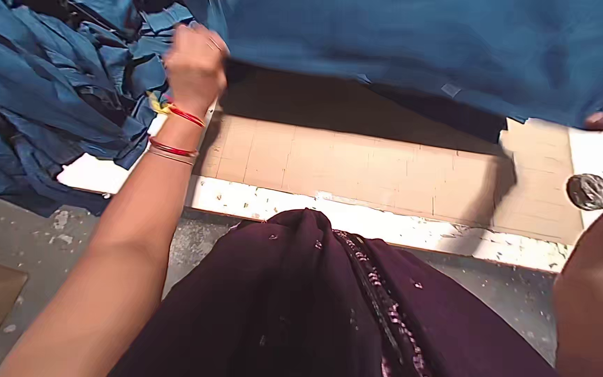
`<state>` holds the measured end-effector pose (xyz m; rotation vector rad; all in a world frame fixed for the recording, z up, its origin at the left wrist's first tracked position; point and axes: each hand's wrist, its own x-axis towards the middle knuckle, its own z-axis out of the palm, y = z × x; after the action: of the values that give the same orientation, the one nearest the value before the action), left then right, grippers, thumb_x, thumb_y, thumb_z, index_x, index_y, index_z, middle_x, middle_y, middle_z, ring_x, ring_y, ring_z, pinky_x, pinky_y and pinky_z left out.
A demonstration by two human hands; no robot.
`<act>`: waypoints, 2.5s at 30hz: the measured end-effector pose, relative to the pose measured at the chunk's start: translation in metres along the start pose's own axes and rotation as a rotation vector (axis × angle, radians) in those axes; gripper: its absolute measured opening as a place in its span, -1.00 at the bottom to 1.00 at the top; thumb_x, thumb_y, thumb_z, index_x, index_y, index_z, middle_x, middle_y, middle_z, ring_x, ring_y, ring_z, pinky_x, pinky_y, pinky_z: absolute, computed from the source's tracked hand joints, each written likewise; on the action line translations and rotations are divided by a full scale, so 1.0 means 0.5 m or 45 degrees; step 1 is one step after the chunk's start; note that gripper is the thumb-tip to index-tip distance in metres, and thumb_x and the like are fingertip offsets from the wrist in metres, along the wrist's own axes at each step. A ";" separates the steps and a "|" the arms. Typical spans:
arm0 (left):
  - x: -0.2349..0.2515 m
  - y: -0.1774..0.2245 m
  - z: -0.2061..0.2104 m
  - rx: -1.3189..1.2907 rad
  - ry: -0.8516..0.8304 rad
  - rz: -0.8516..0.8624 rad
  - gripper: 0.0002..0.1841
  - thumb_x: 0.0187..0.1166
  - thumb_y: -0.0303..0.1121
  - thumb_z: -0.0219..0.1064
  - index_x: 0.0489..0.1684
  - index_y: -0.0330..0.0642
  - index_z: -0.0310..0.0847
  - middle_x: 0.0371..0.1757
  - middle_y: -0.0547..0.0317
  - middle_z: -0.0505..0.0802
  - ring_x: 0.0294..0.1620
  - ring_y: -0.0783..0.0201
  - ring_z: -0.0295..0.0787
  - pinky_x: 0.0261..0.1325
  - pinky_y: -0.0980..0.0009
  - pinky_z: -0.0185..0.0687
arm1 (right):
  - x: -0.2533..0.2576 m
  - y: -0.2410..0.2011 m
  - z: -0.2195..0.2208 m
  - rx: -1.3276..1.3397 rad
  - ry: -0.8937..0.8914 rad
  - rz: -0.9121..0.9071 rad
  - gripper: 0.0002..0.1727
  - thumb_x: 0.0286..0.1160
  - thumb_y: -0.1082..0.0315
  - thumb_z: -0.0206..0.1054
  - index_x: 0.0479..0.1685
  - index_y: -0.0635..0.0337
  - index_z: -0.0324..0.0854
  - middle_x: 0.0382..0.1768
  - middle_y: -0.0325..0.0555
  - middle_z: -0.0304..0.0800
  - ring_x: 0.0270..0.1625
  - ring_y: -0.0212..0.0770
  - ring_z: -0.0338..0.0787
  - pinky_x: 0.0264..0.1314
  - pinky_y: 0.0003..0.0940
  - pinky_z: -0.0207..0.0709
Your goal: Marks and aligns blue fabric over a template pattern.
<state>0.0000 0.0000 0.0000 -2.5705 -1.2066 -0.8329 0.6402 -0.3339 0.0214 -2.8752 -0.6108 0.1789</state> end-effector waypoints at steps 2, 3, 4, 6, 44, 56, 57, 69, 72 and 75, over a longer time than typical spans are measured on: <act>-0.076 -0.009 0.079 -0.034 -0.364 0.059 -0.72 0.73 -0.54 0.07 0.15 -0.54 0.64 0.22 -0.54 0.74 0.23 -0.59 0.67 0.01 -0.44 0.57 | 0.030 0.070 0.066 0.169 -0.018 -0.195 -0.36 0.60 0.10 0.41 0.25 0.66 0.56 0.22 0.78 0.57 0.30 0.65 0.59 0.34 0.60 0.28; -0.101 -0.019 0.097 -0.052 -0.465 0.003 -0.73 0.73 -0.54 0.09 0.16 -0.51 0.65 0.23 -0.48 0.75 0.17 -0.54 0.73 -0.03 -0.43 0.59 | 0.011 0.061 0.082 0.227 -0.049 -0.155 -0.39 0.59 0.10 0.42 0.26 0.60 0.58 0.24 0.72 0.58 0.30 0.56 0.60 0.35 0.52 0.29; -0.119 -0.029 0.101 -0.076 -0.507 -0.071 -0.73 0.72 -0.53 0.11 0.16 -0.48 0.67 0.24 -0.44 0.76 0.09 -0.51 0.79 -0.05 -0.43 0.60 | -0.014 0.044 0.093 0.255 -0.087 -0.107 -0.41 0.59 0.12 0.43 0.26 0.57 0.58 0.24 0.67 0.58 0.28 0.47 0.59 0.35 0.43 0.29; -0.146 -0.039 0.092 -0.114 -0.499 -0.157 -0.75 0.71 -0.52 0.14 0.11 -0.48 0.69 0.23 -0.41 0.78 0.02 -0.48 0.82 -0.05 -0.43 0.60 | -0.052 0.025 0.111 0.220 -0.124 -0.085 -0.44 0.58 0.17 0.45 0.20 0.62 0.61 0.21 0.73 0.60 0.30 0.56 0.60 0.37 0.52 0.26; -0.249 0.028 0.083 0.017 -0.595 -0.353 -0.62 0.78 -0.46 -0.03 0.29 -0.49 0.65 0.46 -0.44 0.68 0.39 -0.54 0.65 0.25 -0.52 0.41 | -0.124 0.131 0.154 0.486 -0.384 0.167 -0.73 0.41 0.26 0.58 -0.36 0.25 0.64 -0.55 -0.25 0.51 -0.58 -0.44 0.33 -0.45 -0.42 0.26; -0.196 0.117 0.073 0.316 -0.769 -0.557 -0.67 0.62 -0.52 0.13 0.19 -0.61 0.60 0.50 -0.56 0.59 0.53 -0.55 0.49 0.31 -0.46 0.43 | -0.102 0.156 0.174 0.585 -0.388 -0.076 -0.72 0.40 0.28 0.60 -0.34 0.33 0.68 -0.51 -0.16 0.57 -0.47 -0.34 0.44 -0.26 -0.26 0.39; -0.190 0.136 0.073 0.275 -0.711 -0.492 -0.67 0.56 -0.53 0.19 0.16 -0.65 0.61 0.55 -0.60 0.51 0.61 -0.58 0.36 0.39 -0.45 0.40 | -0.100 0.160 0.178 0.598 -0.385 -0.096 -0.71 0.41 0.27 0.59 -0.35 0.33 0.68 -0.52 -0.17 0.57 -0.48 -0.34 0.45 -0.27 -0.27 0.40; 0.068 0.514 0.319 -0.369 -1.154 0.346 -0.42 0.90 -0.05 -0.14 0.64 -0.28 0.44 0.44 -0.47 0.68 0.49 -0.48 0.58 0.43 -0.50 0.31 | -0.096 0.174 0.195 0.575 -0.345 -0.149 -0.64 0.41 0.13 0.60 -0.29 0.31 0.73 -0.49 -0.05 0.65 -0.43 -0.16 0.56 -0.21 -0.01 0.46; 0.065 0.430 0.331 -0.254 -1.200 0.062 -0.16 0.84 0.21 -0.28 0.57 -0.49 0.42 0.43 -0.64 0.62 0.54 -0.58 0.48 0.47 -0.55 0.22 | -0.104 0.170 0.190 0.563 -0.354 -0.141 -0.65 0.43 0.13 0.58 -0.29 0.30 0.74 -0.46 -0.02 0.68 -0.38 -0.10 0.59 -0.16 0.04 0.45; 0.049 0.396 0.339 -0.150 -1.098 -0.063 -0.10 0.79 0.28 -0.33 0.58 -0.47 0.43 0.52 -0.59 0.58 0.65 -0.51 0.39 0.59 -0.50 0.14 | -0.121 0.177 0.194 0.616 -0.282 -0.156 -0.63 0.39 0.13 0.61 -0.35 0.30 0.71 -0.50 0.02 0.66 -0.42 -0.06 0.60 -0.25 0.06 0.46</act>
<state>0.2311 -0.0482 -0.1124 -3.1061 -1.4237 0.2831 0.6042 -0.4220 -0.0873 -2.3612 -0.6710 0.5492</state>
